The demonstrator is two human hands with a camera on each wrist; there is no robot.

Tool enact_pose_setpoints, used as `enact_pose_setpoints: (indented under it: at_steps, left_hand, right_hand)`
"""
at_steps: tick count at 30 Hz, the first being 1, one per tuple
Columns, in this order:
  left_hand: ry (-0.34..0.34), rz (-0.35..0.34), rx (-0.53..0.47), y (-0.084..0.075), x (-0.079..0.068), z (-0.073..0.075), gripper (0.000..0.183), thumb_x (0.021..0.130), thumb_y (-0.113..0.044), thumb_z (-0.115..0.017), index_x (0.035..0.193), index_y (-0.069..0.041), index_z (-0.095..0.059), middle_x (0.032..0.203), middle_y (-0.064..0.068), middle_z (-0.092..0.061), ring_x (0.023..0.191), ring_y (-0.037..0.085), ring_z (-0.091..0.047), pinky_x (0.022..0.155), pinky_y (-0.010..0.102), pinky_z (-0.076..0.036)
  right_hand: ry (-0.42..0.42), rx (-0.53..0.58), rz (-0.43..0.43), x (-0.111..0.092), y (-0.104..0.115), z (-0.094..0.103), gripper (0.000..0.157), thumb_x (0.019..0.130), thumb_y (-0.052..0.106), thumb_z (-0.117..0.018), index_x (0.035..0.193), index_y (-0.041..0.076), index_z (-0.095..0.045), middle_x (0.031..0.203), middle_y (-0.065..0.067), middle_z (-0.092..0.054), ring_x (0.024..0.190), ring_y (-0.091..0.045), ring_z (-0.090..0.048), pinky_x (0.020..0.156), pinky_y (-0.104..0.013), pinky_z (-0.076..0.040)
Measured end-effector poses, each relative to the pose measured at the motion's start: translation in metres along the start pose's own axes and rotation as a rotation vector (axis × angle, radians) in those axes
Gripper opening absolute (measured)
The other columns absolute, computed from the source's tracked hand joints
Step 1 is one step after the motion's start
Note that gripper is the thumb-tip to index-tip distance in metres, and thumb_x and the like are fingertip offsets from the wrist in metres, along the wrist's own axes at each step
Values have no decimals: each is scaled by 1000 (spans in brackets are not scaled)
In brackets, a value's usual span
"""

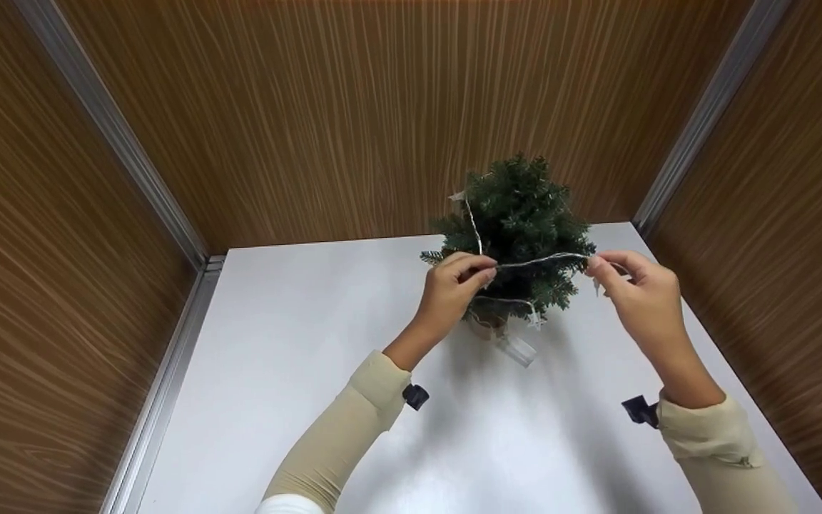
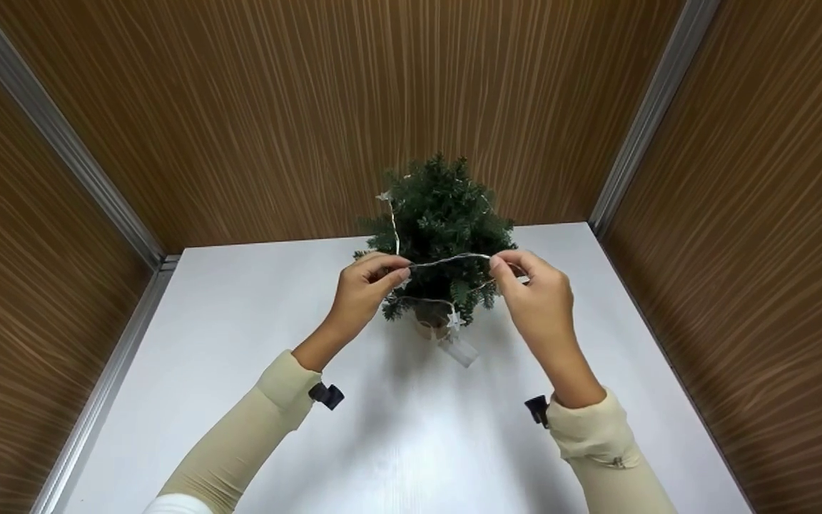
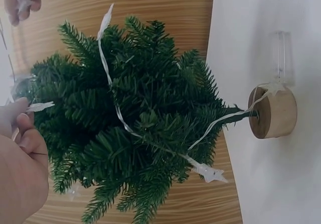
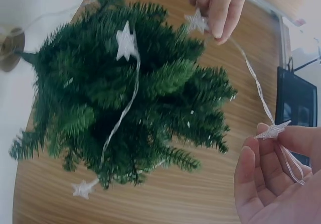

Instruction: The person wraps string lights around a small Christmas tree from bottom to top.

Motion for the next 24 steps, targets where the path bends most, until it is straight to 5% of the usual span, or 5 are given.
enact_pose_setpoints:
  at_steps: [13,21,24]
  left_hand:
    - [-46,25,13,6,-3,-8,17,97,-20,-69,108,-10,-77,102,1,-70,83,5,-61,71,20,-52]
    - [-65,15,16,1,-1,-14,16,96,-20,-70,107,-9,-76,99,0,-69,81,4,-60,71,20,-52]
    - [-72,13,14,1,-1,-17,15,96,-19,-70,107,-10,-76,98,0,-69,80,4,-60,70,20,-52]
  right_hand:
    - [61,0,72,57,-1,-5,25,97,25,-69,104,1,-75,81,15,-65,70,-3,-60,60,-14,-46]
    - [75,-49,86,85,-3,-5,21,96,20,-70,104,1,-74,87,6,-65,76,0,-56,64,-11,-44]
    - [73,-141,168,93,0,-5,16,96,17,-71,102,2,-76,91,-5,-67,84,-1,-52,69,-11,-41]
Point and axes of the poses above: each hand's wrist, its own x-axis towards the middle knuckle, its own z-axis out of the back of the hand, y = z × x, the point moved 9 cm from there along x, towards the middle knuckle
